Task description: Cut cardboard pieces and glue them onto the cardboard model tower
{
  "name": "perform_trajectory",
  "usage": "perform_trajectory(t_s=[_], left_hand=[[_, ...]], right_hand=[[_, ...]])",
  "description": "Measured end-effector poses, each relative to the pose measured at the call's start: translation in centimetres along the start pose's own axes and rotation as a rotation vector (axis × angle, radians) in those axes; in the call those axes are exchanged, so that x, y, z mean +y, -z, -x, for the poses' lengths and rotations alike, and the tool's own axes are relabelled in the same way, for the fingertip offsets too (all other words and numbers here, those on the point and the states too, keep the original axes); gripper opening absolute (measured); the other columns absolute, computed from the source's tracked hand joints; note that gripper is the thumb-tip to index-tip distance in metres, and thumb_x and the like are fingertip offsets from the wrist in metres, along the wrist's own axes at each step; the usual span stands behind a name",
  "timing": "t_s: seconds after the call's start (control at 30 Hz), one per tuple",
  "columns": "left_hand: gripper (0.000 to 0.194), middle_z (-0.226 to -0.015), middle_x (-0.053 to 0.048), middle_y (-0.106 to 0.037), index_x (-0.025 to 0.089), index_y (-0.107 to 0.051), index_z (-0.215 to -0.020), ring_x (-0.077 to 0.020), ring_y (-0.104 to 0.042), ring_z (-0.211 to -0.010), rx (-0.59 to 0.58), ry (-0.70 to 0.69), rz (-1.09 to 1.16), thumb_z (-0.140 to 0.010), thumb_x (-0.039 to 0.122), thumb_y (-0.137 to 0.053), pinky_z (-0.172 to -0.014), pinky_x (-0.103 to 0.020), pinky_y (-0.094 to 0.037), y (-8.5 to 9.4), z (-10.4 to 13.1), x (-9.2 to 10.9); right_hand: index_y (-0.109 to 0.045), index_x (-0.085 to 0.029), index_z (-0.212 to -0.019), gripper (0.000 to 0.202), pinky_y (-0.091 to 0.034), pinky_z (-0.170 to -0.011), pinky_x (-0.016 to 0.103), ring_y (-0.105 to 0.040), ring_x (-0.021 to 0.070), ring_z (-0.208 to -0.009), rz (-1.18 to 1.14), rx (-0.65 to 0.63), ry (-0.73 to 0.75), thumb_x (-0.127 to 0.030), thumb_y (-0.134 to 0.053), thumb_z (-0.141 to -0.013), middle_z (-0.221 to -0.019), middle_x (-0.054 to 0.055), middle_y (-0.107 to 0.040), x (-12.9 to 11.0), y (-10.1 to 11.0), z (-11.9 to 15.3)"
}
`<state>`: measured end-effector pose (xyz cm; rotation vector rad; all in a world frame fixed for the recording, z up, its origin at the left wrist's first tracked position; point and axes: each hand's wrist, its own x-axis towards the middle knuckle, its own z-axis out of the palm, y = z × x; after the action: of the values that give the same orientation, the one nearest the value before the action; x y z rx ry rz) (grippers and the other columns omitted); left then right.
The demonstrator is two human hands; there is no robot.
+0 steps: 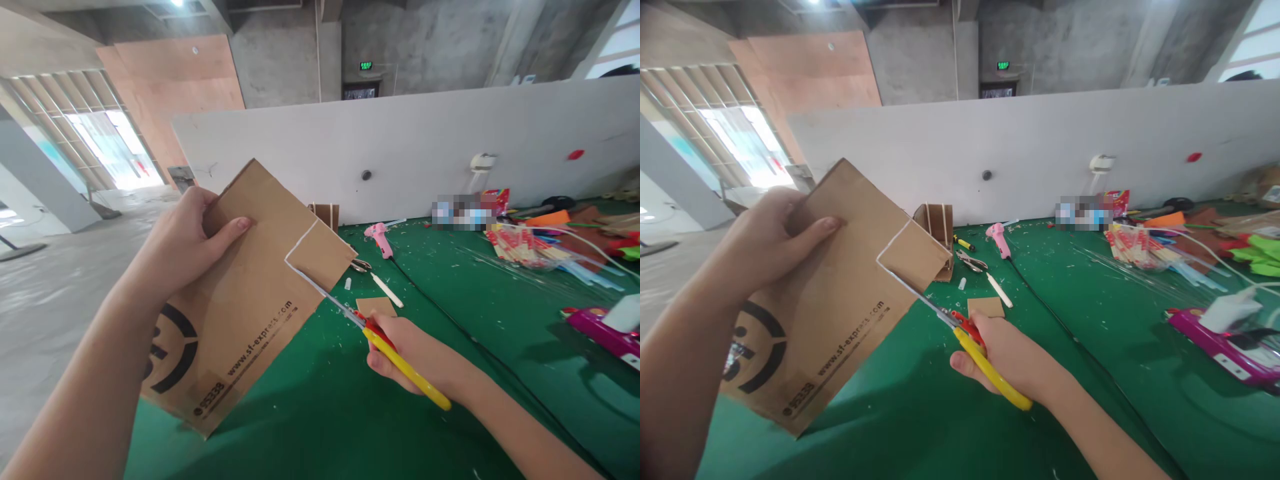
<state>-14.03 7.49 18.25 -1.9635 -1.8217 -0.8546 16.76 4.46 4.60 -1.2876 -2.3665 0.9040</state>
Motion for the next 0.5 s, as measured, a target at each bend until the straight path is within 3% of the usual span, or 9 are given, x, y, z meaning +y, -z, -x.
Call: perform_trajectory(t_s=[0.27, 0.5], left_hand=[[0.041, -0.077, -0.001, -0.051, 0.020, -0.046, -0.094, -0.0174, -0.048, -0.066, -0.008, 0.003, -0.021, -0.081, 0.058, -0.051, -0.055, -0.027, -0.030, -0.3, 0.1, 0.4], [0.043, -0.087, -0.003, -0.056, 0.020, -0.047, -0.102, -0.0186, -0.053, -0.073, -0.021, 0.009, 0.047, -0.081, 0.058, -0.051, -0.059, -0.029, -0.037, -0.7, 0.2, 0.3]], right_hand=[[-0.044, -0.021, -0.082, 0.037, -0.033, -0.051, 0.026, -0.049, 0.0153, -0.057, 0.141, 0.144, -0.062, -0.057, -0.053, -0.084, -0.070, 0.003, -0.057, 0.1, -0.6, -0.1], [-0.044, -0.021, -0.080, 0.038, -0.036, -0.052, 0.027, -0.056, 0.0192, -0.060, 0.203, 0.198, -0.017, -0.058, -0.050, -0.085, -0.072, 0.008, -0.061, 0.3, -1.1, -0.1]])
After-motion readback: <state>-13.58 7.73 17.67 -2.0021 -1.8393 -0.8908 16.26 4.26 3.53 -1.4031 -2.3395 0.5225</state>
